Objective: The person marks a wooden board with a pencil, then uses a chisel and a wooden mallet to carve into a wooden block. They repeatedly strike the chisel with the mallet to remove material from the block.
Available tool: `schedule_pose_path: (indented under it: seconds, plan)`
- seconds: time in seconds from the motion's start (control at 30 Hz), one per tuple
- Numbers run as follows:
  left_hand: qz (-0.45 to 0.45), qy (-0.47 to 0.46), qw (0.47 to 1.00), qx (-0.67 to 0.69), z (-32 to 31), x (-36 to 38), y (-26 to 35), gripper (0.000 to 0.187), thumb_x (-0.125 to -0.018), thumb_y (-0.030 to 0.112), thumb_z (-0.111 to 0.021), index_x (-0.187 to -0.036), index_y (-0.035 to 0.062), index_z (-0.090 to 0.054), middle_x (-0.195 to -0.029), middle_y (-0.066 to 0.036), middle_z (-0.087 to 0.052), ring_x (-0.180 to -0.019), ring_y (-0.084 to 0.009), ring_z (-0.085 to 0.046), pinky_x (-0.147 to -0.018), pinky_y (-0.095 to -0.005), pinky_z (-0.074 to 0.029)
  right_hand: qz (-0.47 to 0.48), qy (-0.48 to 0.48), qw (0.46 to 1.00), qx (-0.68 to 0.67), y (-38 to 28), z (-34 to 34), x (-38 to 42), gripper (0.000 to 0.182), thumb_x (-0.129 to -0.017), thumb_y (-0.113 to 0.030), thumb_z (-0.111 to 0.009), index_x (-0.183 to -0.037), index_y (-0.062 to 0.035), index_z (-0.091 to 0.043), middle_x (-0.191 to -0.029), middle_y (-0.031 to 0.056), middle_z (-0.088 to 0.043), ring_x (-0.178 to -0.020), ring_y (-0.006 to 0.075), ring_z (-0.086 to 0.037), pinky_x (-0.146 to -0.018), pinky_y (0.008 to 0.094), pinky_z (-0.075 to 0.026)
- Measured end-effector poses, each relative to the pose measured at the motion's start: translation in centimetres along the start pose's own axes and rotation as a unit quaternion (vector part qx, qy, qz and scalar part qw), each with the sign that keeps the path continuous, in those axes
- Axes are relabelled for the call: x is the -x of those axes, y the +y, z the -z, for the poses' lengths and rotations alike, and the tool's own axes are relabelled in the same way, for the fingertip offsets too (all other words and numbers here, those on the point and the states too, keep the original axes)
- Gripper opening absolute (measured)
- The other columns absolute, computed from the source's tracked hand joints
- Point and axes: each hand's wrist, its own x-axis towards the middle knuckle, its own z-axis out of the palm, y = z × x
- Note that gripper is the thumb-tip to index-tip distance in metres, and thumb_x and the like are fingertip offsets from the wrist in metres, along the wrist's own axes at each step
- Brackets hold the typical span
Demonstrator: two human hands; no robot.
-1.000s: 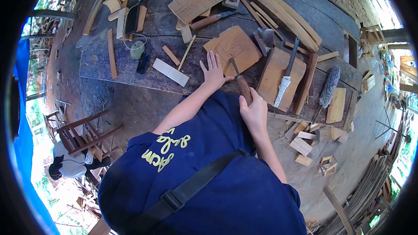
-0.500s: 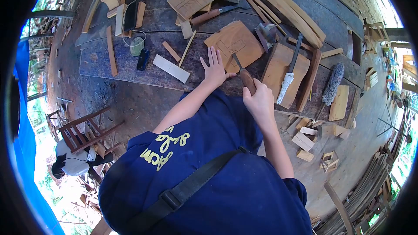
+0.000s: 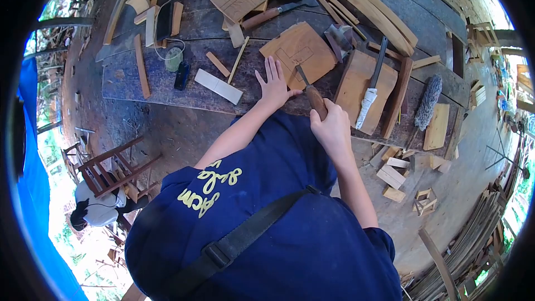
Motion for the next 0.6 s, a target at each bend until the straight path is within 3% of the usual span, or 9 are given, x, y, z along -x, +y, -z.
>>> schedule_pose_path:
  seconds: [0.27,0.33,0.37,0.4,0.43,0.47,0.5,0.57,0.6]
  plan:
    - [-0.001,-0.012,1.0,-0.004,1.0,0.1,0.1,0.128,-0.07,0.073,-0.062,-0.148,-0.012,-0.006,-0.157,-0.03,0.002,-0.147,-0.0393,0.005,-0.106,-0.074,-0.007,-0.029,-0.029,0.998,0.057,-0.6,0.3,-2.0,0.033,-0.085,-0.022,-0.059,-0.1,0.0063,-0.066,-0.07,0.0222,-0.065,-0.072,0.0358,-0.067,-0.07,0.0412,-0.05]
    - [-0.005,-0.022,0.999,0.032,1.8,0.3,-0.4,0.124,-0.072,0.069,-0.064,-0.149,-0.0096,-0.008,-0.157,-0.029,0.0,-0.148,-0.039,0.003,-0.106,-0.0737,-0.008,-0.019,0.064,0.997,0.037,-2.5,0.2,-2.1,0.041,-0.09,-0.028,-0.054,-0.115,0.0031,-0.063,-0.101,0.0292,-0.065,-0.096,0.0424,-0.063,-0.086,0.0461,-0.049]
    - [-0.012,-0.032,0.997,0.067,2.4,0.5,-0.6,0.119,-0.073,0.065,-0.067,-0.149,-0.0072,-0.011,-0.157,-0.029,-0.002,-0.148,-0.0388,0.001,-0.106,-0.0733,-0.008,-0.018,0.063,0.997,0.037,-2.6,-0.3,-2.5,0.041,-0.09,-0.028,-0.054,-0.115,0.0031,-0.063,-0.101,0.0292,-0.065,-0.096,0.0424,-0.063,-0.086,0.0461,-0.049]
    - [-0.011,-0.031,0.997,0.066,3.0,0.8,-0.8,0.119,-0.073,0.065,-0.067,-0.149,-0.0072,-0.011,-0.157,-0.029,-0.002,-0.148,-0.0388,0.001,-0.106,-0.0733,-0.008,0.044,0.133,0.99,0.023,-2.7,-0.8,-3.1,0.043,-0.093,-0.029,-0.052,-0.121,0.0024,-0.06,-0.111,0.0289,-0.061,-0.105,0.0417,-0.06,-0.092,0.0449,-0.046]
    - [-0.061,0.004,0.988,0.141,3.6,1.3,-1.0,0.109,-0.075,0.053,-0.071,-0.15,-0.0038,-0.016,-0.156,-0.029,-0.005,-0.147,-0.0401,-0.003,-0.109,-0.0691,-0.012,0.104,0.203,0.974,0.008,-2.9,-1.2,-3.8,0.045,-0.096,-0.03,-0.049,-0.127,0.0016,-0.057,-0.122,0.0285,-0.058,-0.113,0.041,-0.056,-0.098,0.0437,-0.043]
    - [-0.111,0.038,0.97,0.214,4.4,1.8,-0.8,0.1,-0.077,0.041,-0.075,-0.15,-0.0004,-0.02,-0.155,-0.03,-0.009,-0.146,-0.0413,-0.008,-0.111,-0.0649,-0.016,0.106,0.203,0.973,0.006,-3.4,-1.4,-4.3,0.045,-0.096,-0.03,-0.049,-0.127,0.0016,-0.057,-0.122,0.0285,-0.058,-0.113,0.041,-0.056,-0.098,0.0437,-0.043]
    - [-0.111,0.039,0.97,0.212,5.8,2.2,-0.3,0.1,-0.077,0.041,-0.075,-0.15,-0.0004,-0.02,-0.155,-0.03,-0.009,-0.146,-0.0413,-0.008,-0.111,-0.0649,-0.016,0.12,0.205,0.97,-0.05,-4.1,-1.6,-4.8,0.047,-0.096,-0.029,-0.049,-0.13,0.0026,-0.054,-0.126,0.0282,-0.054,-0.117,0.0409,-0.053,-0.101,0.0432,-0.04]
    - [-0.267,0.106,0.892,0.349,8.5,2.8,1.0,0.084,-0.08,0.024,-0.072,-0.148,0.0014,-0.026,-0.154,-0.029,-0.018,-0.143,-0.0434,-0.019,-0.114,-0.0507,-0.025,0.152,0.214,0.958,-0.113,-5.3,-2.0,-5.7,0.049,-0.097,-0.028,-0.048,-0.131,0.0072,-0.05,-0.129,0.029,-0.051,-0.121,0.0418,-0.049,-0.105,0.0431,-0.036]
    - [-0.268,0.104,0.892,0.348,9.1,2.6,1.6,0.084,-0.08,0.024,-0.072,-0.148,0.0014,-0.026,-0.154,-0.029,-0.018,-0.143,-0.0434,-0.019,-0.114,-0.0507,-0.025,0.15,0.215,0.958,-0.115,-5.8,-2.3,-5.9,0.049,-0.097,-0.028,-0.048,-0.131,0.0072,-0.05,-0.129,0.029,-0.051,-0.121,0.0418,-0.049,-0.105,0.0431,-0.036]
